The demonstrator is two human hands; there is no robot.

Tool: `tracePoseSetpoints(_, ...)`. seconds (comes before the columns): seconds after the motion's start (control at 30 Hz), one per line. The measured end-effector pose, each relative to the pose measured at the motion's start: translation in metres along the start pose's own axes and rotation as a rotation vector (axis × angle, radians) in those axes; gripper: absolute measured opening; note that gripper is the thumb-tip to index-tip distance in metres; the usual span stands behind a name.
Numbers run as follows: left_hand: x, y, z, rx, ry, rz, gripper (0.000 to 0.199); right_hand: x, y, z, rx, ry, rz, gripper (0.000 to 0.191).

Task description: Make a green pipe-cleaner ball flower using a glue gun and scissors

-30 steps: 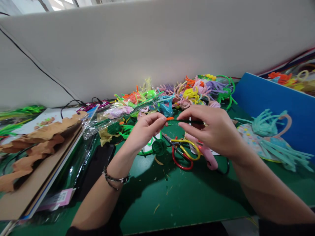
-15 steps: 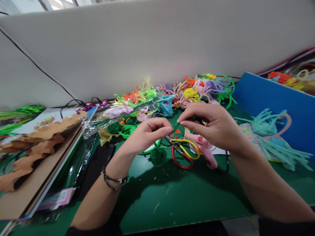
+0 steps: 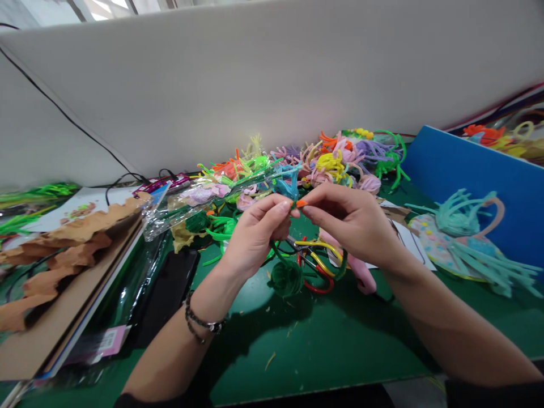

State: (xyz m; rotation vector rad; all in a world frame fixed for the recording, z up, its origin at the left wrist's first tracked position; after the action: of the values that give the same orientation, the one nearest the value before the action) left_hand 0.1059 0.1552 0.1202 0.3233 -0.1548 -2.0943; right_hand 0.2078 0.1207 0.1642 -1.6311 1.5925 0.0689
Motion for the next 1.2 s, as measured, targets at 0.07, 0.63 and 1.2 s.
tracePoseSetpoints(0.07,-0.001,-0.006,0.003,-0.066,0.059,0.081,0.028,0.000,0.002,0.000,0.068,0.000,-0.018,0.011)
tracePoseSetpoints(0.63,0.010,0.002,0.039,-1.104,0.606,0.113,0.016,0.007,-0.001,-0.023,0.494,-0.203,-0.168,0.014)
tracePoseSetpoints(1.2,0.008,0.012,0.014,-0.429,0.224,-0.212,0.028,0.000,-0.014,0.002,-0.115,0.064,0.006,0.006)
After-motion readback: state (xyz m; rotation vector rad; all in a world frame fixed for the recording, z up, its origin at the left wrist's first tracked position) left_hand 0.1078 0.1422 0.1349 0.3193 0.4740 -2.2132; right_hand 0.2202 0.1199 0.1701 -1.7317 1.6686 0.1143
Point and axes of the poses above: each hand's wrist, its own x-axis away from the middle knuckle, its own y-axis out of the palm, z = x × y, the point moved 7 cm from there along -x, towards the middle knuckle, and after that the axes turned 2 degrees about -y, right-handed, at the moved point
